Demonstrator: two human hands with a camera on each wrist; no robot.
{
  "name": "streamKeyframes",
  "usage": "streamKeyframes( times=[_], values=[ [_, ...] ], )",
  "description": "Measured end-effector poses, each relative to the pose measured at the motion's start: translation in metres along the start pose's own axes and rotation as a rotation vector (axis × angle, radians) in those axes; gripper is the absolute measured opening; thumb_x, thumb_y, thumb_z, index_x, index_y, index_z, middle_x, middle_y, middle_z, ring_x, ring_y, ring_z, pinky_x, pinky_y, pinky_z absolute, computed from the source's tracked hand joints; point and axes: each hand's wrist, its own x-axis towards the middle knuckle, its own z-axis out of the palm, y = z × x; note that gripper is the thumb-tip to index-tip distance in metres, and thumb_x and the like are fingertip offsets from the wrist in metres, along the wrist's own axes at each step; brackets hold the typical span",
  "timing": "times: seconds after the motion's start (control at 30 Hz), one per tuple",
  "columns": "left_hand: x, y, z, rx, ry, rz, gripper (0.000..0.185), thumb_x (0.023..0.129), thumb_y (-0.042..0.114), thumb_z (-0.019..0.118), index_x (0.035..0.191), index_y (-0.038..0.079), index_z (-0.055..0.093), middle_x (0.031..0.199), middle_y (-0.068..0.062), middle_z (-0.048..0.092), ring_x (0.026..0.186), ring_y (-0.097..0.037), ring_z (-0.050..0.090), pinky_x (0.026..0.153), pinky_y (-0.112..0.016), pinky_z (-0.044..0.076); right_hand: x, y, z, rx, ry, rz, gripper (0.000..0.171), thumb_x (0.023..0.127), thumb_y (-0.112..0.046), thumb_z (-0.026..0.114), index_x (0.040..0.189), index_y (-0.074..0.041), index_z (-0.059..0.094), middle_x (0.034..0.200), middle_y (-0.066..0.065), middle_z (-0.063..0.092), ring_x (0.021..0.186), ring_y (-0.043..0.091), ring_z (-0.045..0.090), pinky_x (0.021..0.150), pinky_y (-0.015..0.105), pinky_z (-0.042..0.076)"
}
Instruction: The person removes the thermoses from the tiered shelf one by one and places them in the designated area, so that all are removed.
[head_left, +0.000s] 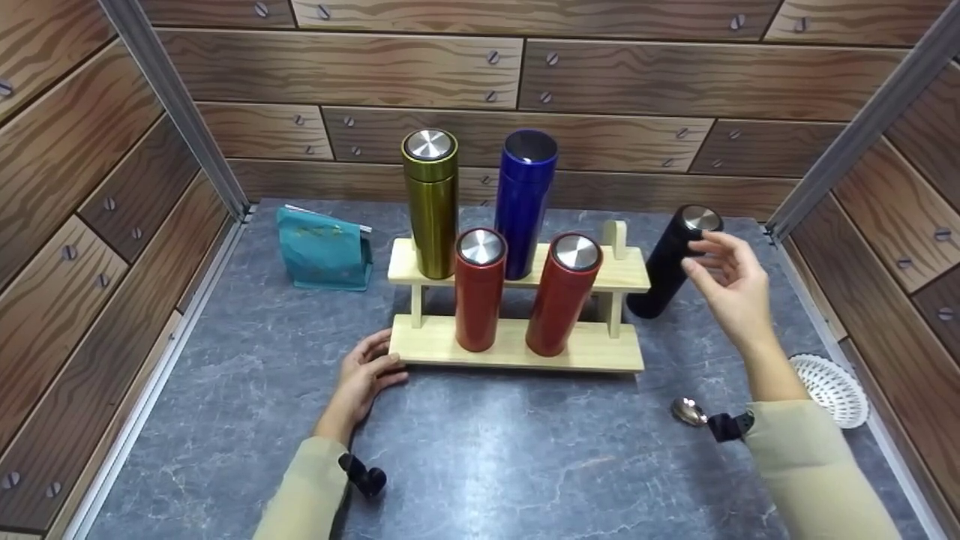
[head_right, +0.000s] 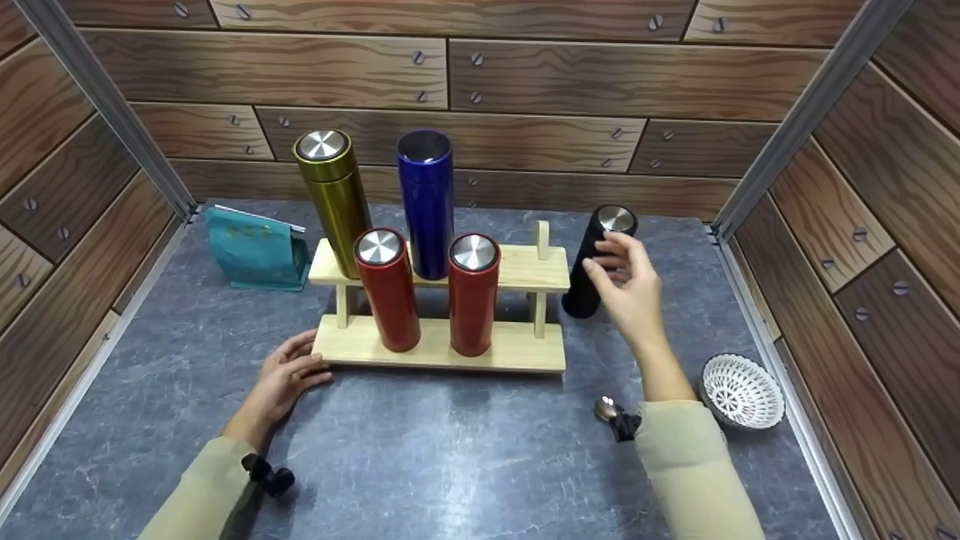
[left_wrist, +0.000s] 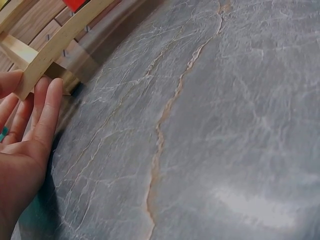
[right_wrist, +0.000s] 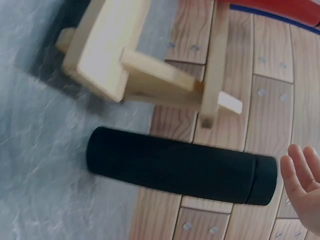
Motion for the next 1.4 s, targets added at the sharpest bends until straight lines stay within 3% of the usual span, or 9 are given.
streamKeyframes(
  times=[0.3, 0.8, 1.13, 1.4],
  values=[
    [0.0, 0.0, 0.0, -0.005, -0.028, 0.005, 0.052, 0.083, -0.004, 0.062, 0.132, 0.004, 0.047, 0.121, -0.018, 0.048, 0.083, -0.028, 0.06, 0.074, -0.045, 0.055, 0.017, -0.025, 0.016, 0.158, -0.023, -0.052, 0.039, 0.08, 0.012, 0.064, 0.117, 0.01, 0.052, 0.103, 0.019, 0.063, 0.085, 0.016, 0.062, 0.074, 0.018, 0.051],
    [-0.003, -0.003, 0.001, -0.036, -0.009, 0.01, 0.052, 0.083, -0.006, 0.061, 0.132, 0.003, 0.047, 0.118, -0.017, 0.049, 0.08, -0.027, 0.06, 0.071, -0.044, 0.055, 0.04, -0.055, 0.063, 0.258, -0.125, -0.069, 0.041, 0.08, 0.01, 0.065, 0.118, 0.009, 0.051, 0.104, 0.029, 0.058, 0.092, 0.022, 0.061, 0.08, 0.025, 0.052],
    [-0.003, -0.002, 0.001, -0.029, -0.02, 0.011, 0.052, 0.083, -0.006, 0.062, 0.132, 0.003, 0.047, 0.119, -0.018, 0.048, 0.08, -0.027, 0.06, 0.073, -0.045, 0.055, 0.052, -0.065, 0.086, 0.246, -0.19, -0.018, 0.045, 0.081, 0.006, 0.067, 0.122, 0.002, 0.051, 0.112, 0.028, 0.056, 0.101, 0.038, 0.056, 0.086, 0.031, 0.05],
    [-0.001, -0.001, -0.002, -0.02, -0.025, 0.019, 0.053, 0.083, -0.005, 0.062, 0.133, 0.003, 0.046, 0.119, -0.018, 0.049, 0.082, -0.028, 0.06, 0.074, -0.046, 0.055, 0.066, -0.073, 0.102, 0.226, -0.229, -0.012, 0.048, 0.08, 0.002, 0.069, 0.124, 0.0, 0.049, 0.114, 0.023, 0.057, 0.103, 0.035, 0.056, 0.09, 0.035, 0.048]
  ],
)
